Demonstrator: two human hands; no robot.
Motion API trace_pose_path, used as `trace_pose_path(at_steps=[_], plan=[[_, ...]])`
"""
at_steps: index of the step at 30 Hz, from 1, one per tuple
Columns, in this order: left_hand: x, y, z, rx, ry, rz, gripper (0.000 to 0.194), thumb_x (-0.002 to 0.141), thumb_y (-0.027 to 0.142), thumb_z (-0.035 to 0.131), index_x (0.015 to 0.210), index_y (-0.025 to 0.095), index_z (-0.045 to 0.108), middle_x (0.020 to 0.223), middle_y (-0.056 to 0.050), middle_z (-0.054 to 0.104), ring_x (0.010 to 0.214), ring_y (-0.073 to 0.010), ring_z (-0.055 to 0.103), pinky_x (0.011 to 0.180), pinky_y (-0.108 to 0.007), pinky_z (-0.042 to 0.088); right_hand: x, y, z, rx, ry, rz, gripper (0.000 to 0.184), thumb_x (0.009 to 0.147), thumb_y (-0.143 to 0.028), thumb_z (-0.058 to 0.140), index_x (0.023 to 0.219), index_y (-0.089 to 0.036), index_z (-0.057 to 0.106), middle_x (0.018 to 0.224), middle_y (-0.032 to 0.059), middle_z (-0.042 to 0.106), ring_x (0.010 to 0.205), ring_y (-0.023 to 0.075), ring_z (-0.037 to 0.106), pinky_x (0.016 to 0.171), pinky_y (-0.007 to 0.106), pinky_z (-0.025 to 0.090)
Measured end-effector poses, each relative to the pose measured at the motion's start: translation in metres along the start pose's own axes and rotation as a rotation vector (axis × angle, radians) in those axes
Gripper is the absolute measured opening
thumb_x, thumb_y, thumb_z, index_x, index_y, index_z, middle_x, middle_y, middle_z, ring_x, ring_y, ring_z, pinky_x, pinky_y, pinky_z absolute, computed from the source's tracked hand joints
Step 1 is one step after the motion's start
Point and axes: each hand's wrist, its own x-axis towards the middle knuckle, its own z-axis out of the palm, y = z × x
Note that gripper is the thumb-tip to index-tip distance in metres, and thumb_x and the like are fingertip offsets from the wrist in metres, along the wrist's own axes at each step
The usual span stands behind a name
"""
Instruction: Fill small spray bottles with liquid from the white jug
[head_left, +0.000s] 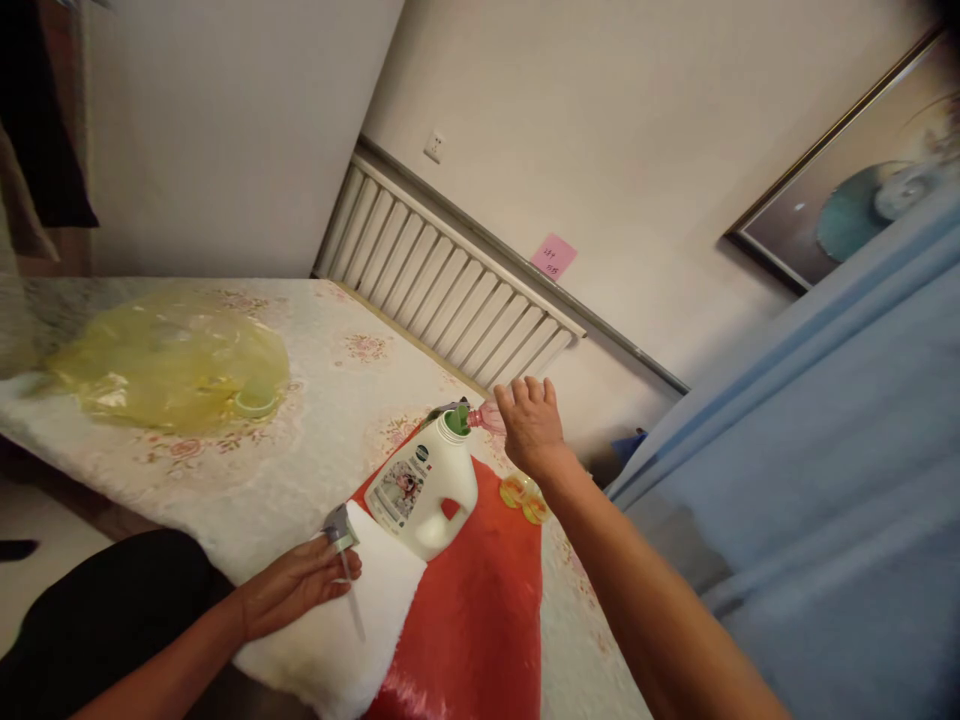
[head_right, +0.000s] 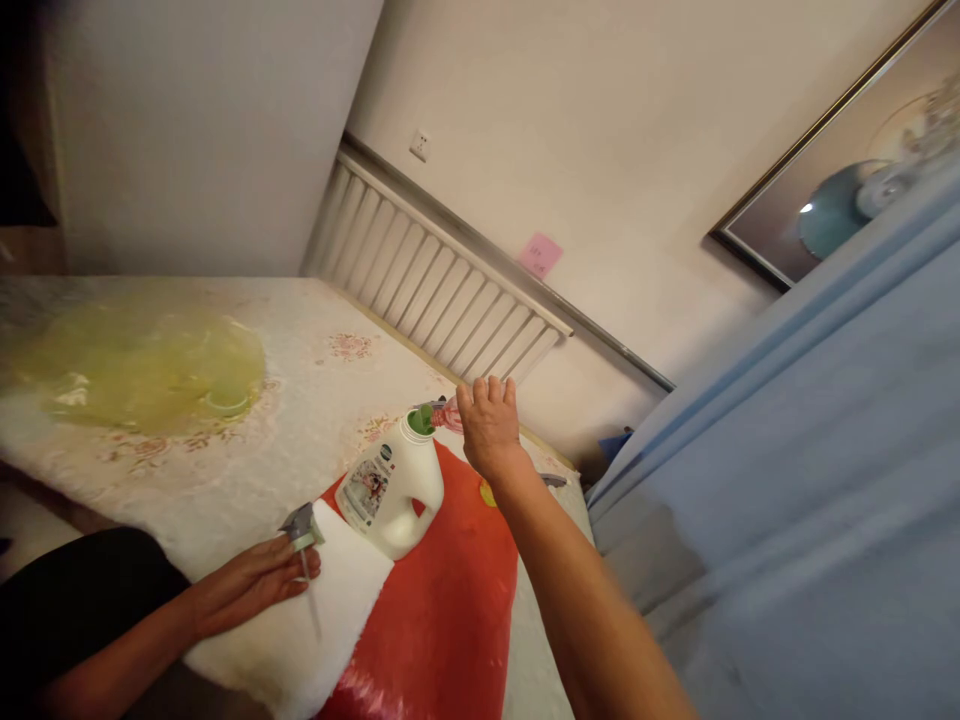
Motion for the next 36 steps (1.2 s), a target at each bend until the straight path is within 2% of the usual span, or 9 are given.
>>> trace_pose_path(at_steps=[12, 17, 22, 30, 36], plan=[[-0.002, 0.003, 0.004, 0.004, 0.004, -0.002, 0.019, 0.083, 0.030, 0.074, 0.097, 0.017, 0.072, 0.096, -0.010, 0.070, 0.092, -0.0212, 0.065, 0.083, -0.031, 0.048, 0.008, -0.005, -0.010, -0.076, 0.030, -0.110, 0.049, 0.081, -0.011, 0.054, 0.131, -0.016, 0.052, 0.128, 0.0160, 0.053, 0.127, 0.0355, 0.038, 0.114, 0.059, 0.013], [-0.002, 0.002, 0.003, -0.013, -0.010, 0.003, 0.014, 0.089, 0.027, 0.068, 0.098, 0.016, 0.071, 0.096, -0.009, 0.071, 0.093, -0.0199, 0.065, 0.083, -0.031, 0.048, 0.009, -0.009, -0.017, -0.099, -0.008, -0.121, 0.050, 0.082, -0.013, 0.057, 0.132, -0.017, 0.052, 0.130, 0.0152, 0.054, 0.127, 0.0352, 0.039, 0.114, 0.060, 0.014], [-0.002, 0.001, 0.003, -0.009, -0.016, 0.014, 0.016, 0.089, 0.027, 0.068, 0.100, 0.015, 0.070, 0.097, -0.010, 0.070, 0.093, -0.0193, 0.064, 0.082, -0.031, 0.048, 0.010, -0.011, -0.022, -0.072, -0.021, -0.128, 0.047, 0.083, -0.012, 0.057, 0.130, -0.016, 0.054, 0.130, 0.0163, 0.054, 0.127, 0.0353, 0.040, 0.114, 0.060, 0.014], [-0.001, 0.001, 0.002, -0.006, -0.014, 0.023, 0.016, 0.090, 0.028, 0.067, 0.100, 0.016, 0.067, 0.096, -0.009, 0.070, 0.093, -0.0197, 0.065, 0.082, -0.031, 0.048, 0.010, -0.011, -0.017, -0.057, 0.009, -0.121, 0.042, 0.085, -0.011, 0.053, 0.127, -0.015, 0.056, 0.126, 0.0167, 0.057, 0.125, 0.0355, 0.042, 0.113, 0.061, 0.017], [-0.002, 0.000, 0.006, -0.012, -0.002, 0.038, 0.018, 0.090, 0.030, 0.069, 0.100, 0.016, 0.067, 0.096, -0.009, 0.070, 0.093, -0.0186, 0.065, 0.082, -0.031, 0.049, 0.001, -0.012, -0.004, 0.021, 0.045, -0.048, 0.050, 0.076, -0.009, 0.058, 0.126, -0.015, 0.055, 0.124, 0.0171, 0.057, 0.122, 0.0364, 0.044, 0.111, 0.060, 0.018]])
